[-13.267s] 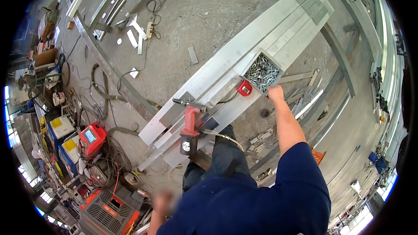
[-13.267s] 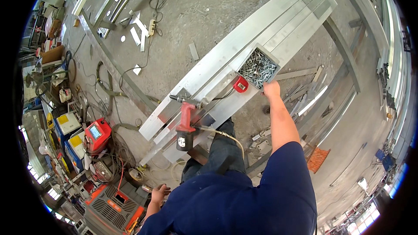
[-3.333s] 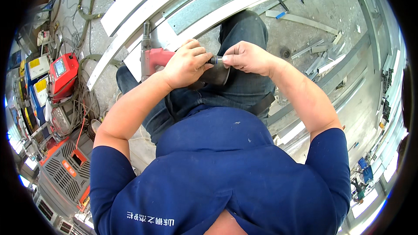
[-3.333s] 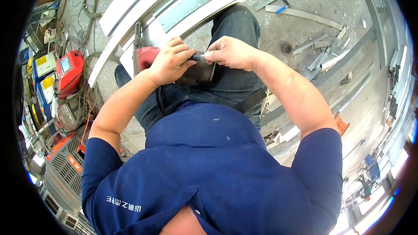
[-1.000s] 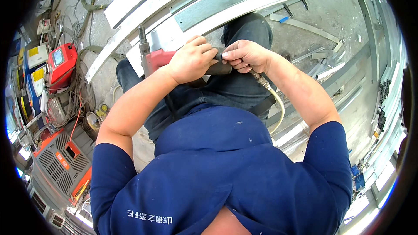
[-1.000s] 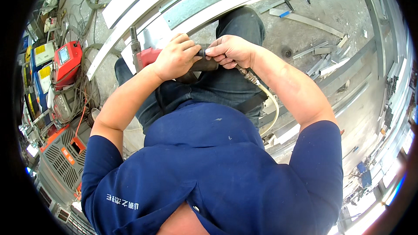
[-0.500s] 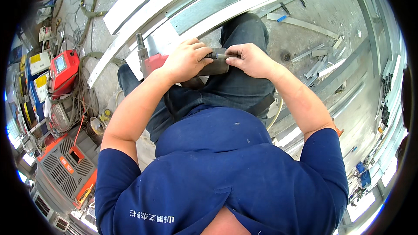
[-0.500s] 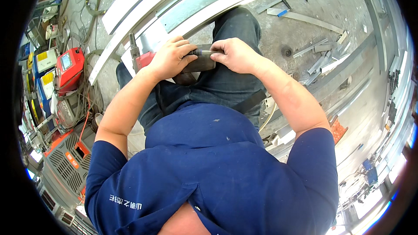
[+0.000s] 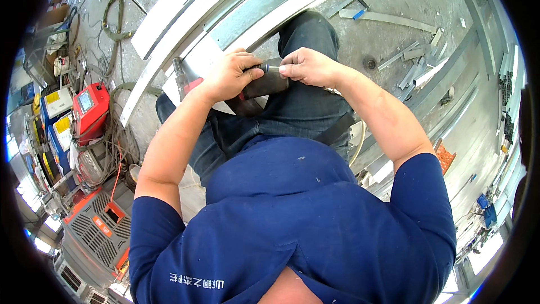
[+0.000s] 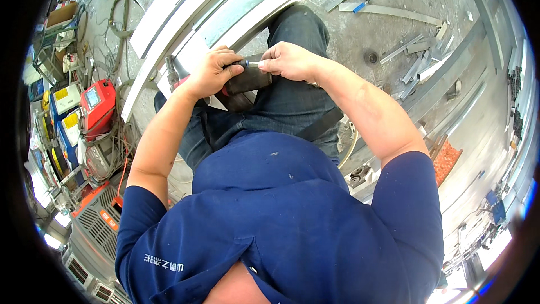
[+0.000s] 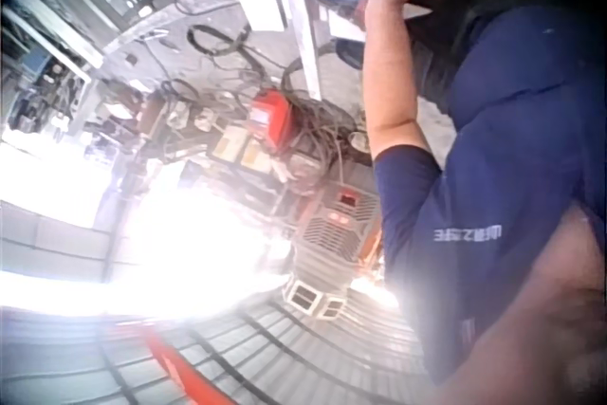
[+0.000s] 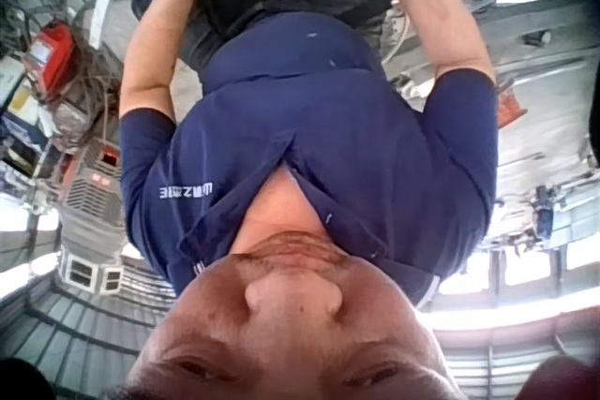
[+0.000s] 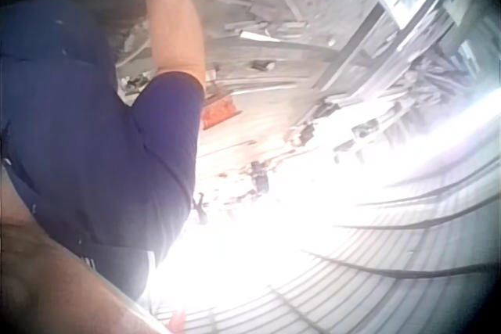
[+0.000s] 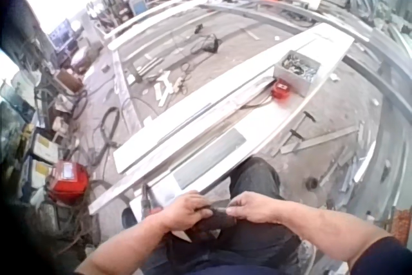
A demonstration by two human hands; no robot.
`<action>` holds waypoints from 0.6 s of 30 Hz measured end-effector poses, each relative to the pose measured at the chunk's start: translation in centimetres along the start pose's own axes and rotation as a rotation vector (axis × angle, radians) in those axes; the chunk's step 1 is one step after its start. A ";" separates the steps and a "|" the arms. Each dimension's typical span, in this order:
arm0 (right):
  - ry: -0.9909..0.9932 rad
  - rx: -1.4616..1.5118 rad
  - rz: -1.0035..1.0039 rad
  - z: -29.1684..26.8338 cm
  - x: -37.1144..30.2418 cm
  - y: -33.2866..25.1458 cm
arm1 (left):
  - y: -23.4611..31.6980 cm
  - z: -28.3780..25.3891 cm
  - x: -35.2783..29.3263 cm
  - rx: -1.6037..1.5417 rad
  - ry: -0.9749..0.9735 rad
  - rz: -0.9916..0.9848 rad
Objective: The person assembles a metal frame by attaching a long metal bar to a larger frame using a pneumatic rivet gun. They position the bar, connect the air hose, and use the rivet gun to secure the bar in place. The person also uses pliers to adjust the hose and handles various metal components during the process.
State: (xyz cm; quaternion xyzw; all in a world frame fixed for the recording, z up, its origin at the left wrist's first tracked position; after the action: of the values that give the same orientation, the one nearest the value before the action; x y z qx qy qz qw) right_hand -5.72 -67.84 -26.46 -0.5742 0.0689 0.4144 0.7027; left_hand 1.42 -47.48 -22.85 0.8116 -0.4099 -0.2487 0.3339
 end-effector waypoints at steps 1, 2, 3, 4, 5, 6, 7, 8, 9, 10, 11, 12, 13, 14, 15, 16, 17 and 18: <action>-0.009 0.054 0.046 0.0 0.0 0.1 | 0.0 0.1 -0.1 0.006 0.018 0.013; -0.019 0.107 0.093 -0.1 0.1 0.2 | 0.0 0.1 -0.1 0.024 0.023 0.010; -0.028 0.170 0.123 -0.1 0.2 0.3 | 0.0 0.2 -0.1 0.039 0.028 0.007; -0.036 0.233 0.153 -0.1 0.3 0.5 | 0.0 0.2 -0.2 0.053 0.033 0.004; -0.045 0.296 0.183 -0.1 0.3 0.7 | 0.0 0.3 -0.2 0.050 0.032 0.002; -0.062 0.276 0.170 -0.1 0.3 0.6 | -0.1 0.3 -0.3 0.048 0.035 -0.001; -0.078 0.257 0.157 0.0 0.2 0.5 | -0.1 0.3 -0.3 0.046 0.039 -0.005; -0.095 0.237 0.144 0.1 0.1 0.4 | -0.1 0.3 -0.4 0.036 0.027 -0.007; -0.081 0.216 0.141 0.2 -0.1 0.2 | -0.1 0.3 -0.4 0.026 0.016 -0.009; -0.066 0.195 0.137 0.5 -0.4 -0.2 | -0.2 0.3 -0.5 0.017 0.006 -0.012; -0.052 0.174 0.133 0.6 -0.5 -0.5 | -0.2 0.3 -0.5 0.023 -0.001 -0.009; -0.080 0.139 0.118 0.5 -0.2 -0.2 | -0.1 0.3 -0.5 0.031 -0.012 -0.003; -0.107 0.104 0.103 0.3 0.3 0.3 | 0.0 0.3 -0.5 0.038 -0.023 0.004; -0.133 0.069 0.087 0.2 0.5 0.5 | 0.1 0.3 -0.5 0.041 -0.032 -0.002; -0.101 -0.008 0.072 0.1 0.5 0.0 | 0.1 0.3 -0.6 0.042 -0.039 -0.010; -0.001 -0.187 -0.028 0.2 0.4 -0.5 | 0.0 0.2 -0.6 0.043 -0.046 -0.018; 0.100 -0.365 -0.128 0.7 0.0 -1.1 | -0.3 0.2 -0.6 0.024 -0.046 -0.031; 0.201 -0.544 -0.227 1.1 -0.5 -1.5 | -0.5 0.3 -0.5 0.005 -0.046 -0.044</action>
State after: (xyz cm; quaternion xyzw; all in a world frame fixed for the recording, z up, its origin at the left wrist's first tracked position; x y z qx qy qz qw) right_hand -5.48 -67.16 -24.66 -0.7834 -0.0398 0.2775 0.5547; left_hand 1.25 -46.93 -23.38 0.8154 -0.3999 -0.2734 0.3169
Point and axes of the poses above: each hand's wrist, its own x-axis towards the middle knuckle, its own z-axis out of the palm, y = z × x, the point moved 3 cm from there along x, towards the middle knuckle, and after that the axes turned 1 degree about -z, right-handed, at the moved point
